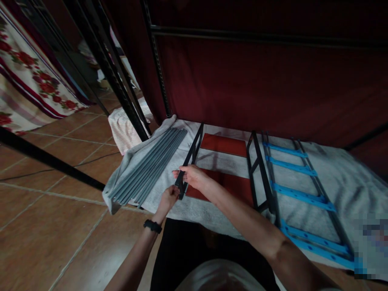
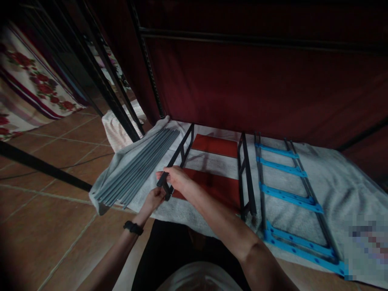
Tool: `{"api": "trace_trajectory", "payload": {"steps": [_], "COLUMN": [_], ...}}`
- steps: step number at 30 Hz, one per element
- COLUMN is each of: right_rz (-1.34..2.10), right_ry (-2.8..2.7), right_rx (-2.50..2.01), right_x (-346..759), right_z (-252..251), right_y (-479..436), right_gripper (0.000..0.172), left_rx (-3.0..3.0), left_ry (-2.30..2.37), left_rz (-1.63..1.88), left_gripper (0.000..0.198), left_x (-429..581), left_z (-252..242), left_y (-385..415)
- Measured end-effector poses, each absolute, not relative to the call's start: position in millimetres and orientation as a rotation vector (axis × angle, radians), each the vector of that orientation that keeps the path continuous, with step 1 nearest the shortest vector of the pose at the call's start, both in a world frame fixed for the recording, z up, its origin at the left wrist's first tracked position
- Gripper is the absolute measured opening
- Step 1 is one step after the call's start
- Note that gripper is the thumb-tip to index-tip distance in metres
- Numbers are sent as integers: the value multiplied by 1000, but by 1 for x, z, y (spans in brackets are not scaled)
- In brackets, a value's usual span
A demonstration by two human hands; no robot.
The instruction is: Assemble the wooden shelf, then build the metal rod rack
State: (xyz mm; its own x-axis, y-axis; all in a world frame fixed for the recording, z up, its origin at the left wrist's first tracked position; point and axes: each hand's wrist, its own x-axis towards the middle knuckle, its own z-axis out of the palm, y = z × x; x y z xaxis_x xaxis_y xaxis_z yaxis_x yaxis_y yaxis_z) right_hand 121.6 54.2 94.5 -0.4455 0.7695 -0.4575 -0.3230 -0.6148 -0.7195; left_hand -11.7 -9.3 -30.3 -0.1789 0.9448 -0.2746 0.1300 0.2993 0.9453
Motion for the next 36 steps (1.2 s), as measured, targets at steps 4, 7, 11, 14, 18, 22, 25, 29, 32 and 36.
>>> {"api": "trace_trajectory", "payload": {"steps": [4, 7, 11, 14, 18, 22, 25, 29, 32, 36], "right_rz": [2100, 2106, 2109, 2123, 2122, 2116, 2113, 2111, 2122, 2118], "right_ry": [-684, -670, -668, -681, -668, -670, -668, -656, -663, -655], "right_rx": [-1076, -1070, -1058, -1043, -1059, -1073, -1087, -1105, -1103, -1082], "right_x": [123, 123, 123, 124, 125, 124, 124, 125, 125, 125], "right_z": [100, 101, 99, 99, 99, 97, 98, 103, 104, 101], "right_y": [53, 54, 54, 54, 54, 54, 53, 52, 51, 53], "right_gripper": [20, 21, 22, 24, 23, 22, 19, 19, 24, 24], "left_rx": [1028, 1029, 1041, 1053, 1021, 1016, 1029, 1018, 1031, 1072], "left_ry": [1536, 1533, 1519, 1469, 1475, 1489, 1458, 1479, 1493, 1455], "left_rz": [1018, 1003, 997, 1007, 997, 981, 986, 997, 989, 997], "left_gripper": [21, 24, 22, 22, 25, 20, 19, 20, 17, 12], "left_x": [-12, -14, -14, -16, -20, -17, -16, -18, -18, -18], "left_z": [-28, -29, -32, -33, -34, -37, -37, -37, -38, -33], "left_y": [-9, -7, -5, -6, -5, -1, -2, -6, -6, -9]}}
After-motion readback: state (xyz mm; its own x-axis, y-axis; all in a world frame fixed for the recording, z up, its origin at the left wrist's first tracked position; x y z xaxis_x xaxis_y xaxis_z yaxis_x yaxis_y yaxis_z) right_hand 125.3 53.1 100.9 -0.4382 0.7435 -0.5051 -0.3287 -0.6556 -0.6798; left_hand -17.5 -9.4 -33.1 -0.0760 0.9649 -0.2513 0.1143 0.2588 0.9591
